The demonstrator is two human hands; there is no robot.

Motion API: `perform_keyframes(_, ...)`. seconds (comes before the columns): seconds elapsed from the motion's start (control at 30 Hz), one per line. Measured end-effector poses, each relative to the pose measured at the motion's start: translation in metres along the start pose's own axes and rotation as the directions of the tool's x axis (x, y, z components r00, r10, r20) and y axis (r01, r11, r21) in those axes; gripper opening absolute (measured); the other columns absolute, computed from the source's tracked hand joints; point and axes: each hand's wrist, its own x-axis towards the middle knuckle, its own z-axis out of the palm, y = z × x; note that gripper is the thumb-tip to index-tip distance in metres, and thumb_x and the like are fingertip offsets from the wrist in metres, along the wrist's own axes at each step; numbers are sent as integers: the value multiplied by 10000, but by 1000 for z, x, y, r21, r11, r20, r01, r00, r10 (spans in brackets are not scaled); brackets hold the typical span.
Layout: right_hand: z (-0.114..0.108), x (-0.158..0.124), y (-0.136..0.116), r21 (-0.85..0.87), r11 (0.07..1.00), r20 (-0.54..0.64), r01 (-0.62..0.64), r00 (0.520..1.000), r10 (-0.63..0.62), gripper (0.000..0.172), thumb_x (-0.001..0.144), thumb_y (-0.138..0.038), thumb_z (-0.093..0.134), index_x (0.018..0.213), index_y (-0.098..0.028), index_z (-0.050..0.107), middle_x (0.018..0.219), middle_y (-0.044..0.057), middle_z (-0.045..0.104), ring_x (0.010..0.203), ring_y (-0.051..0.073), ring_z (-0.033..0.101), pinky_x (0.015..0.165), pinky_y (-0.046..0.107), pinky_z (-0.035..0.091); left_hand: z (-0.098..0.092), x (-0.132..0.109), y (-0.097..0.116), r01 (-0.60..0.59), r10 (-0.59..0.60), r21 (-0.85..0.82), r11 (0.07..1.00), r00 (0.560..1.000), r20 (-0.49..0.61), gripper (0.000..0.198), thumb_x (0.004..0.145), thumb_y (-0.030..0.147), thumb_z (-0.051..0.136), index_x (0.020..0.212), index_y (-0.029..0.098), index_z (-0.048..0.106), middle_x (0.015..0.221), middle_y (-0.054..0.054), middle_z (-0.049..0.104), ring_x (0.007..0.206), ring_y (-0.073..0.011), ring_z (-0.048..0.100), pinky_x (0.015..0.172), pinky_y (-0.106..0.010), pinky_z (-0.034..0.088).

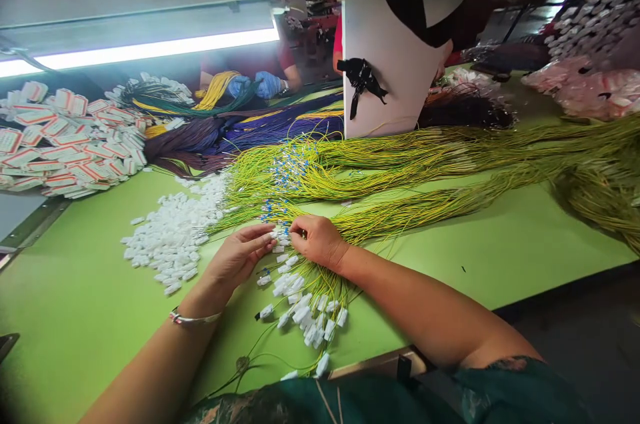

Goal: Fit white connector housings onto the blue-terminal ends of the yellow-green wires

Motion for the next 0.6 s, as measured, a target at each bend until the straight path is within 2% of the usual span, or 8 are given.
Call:
perform_keyframes(0.13,-1,1,-3,-10,1000,12,10,1000,-10,93,731,-97,560,706,-163,620,689,6,628,637,104,537,623,211,407,5,-4,0,-31,14,149,988,993,115,392,593,219,812,964,129,725,720,-54,696,622,-122,610,620,-232,502)
perform_keyframes(0.23,-2,1,-5,-30,999,23,16,1000,-15,92,731,-100,560,708,-166,620,695,8,629,650,110,543,635,216,410,8,-6,0,-55,16,219,974,984,176,383,620,256,794,973,127,724,691,-56,691,622,-143,619,632,-256,510)
perform_keyframes(0.33,-2,1,-5,-25,1000,-19,3,1000,-3,88,748,-117,554,709,-168,614,689,6,628,633,106,537,623,213,409,5,-4,3,-36,21,188,982,997,78,347,592,252,810,903,130,715,763,-73,713,668,-175,663,675,-287,541)
perform_keyframes(0.43,-1,0,-4,-14,1000,-41,26,999,-27,90,744,-111,551,700,-169,605,674,1,619,605,98,522,605,208,404,-2,-2,7,24,-21,92,995,999,-32,316,593,229,812,858,130,672,771,-76,714,695,-180,686,642,-252,549)
perform_keyframes(0.6,-2,0,-5,-34,996,14,86,996,-85,101,744,-105,542,693,-176,593,671,4,612,619,107,525,613,217,410,-2,0,7,95,-95,-16,995,995,-40,259,600,187,811,749,116,612,663,-46,678,615,-127,669,571,-170,529)
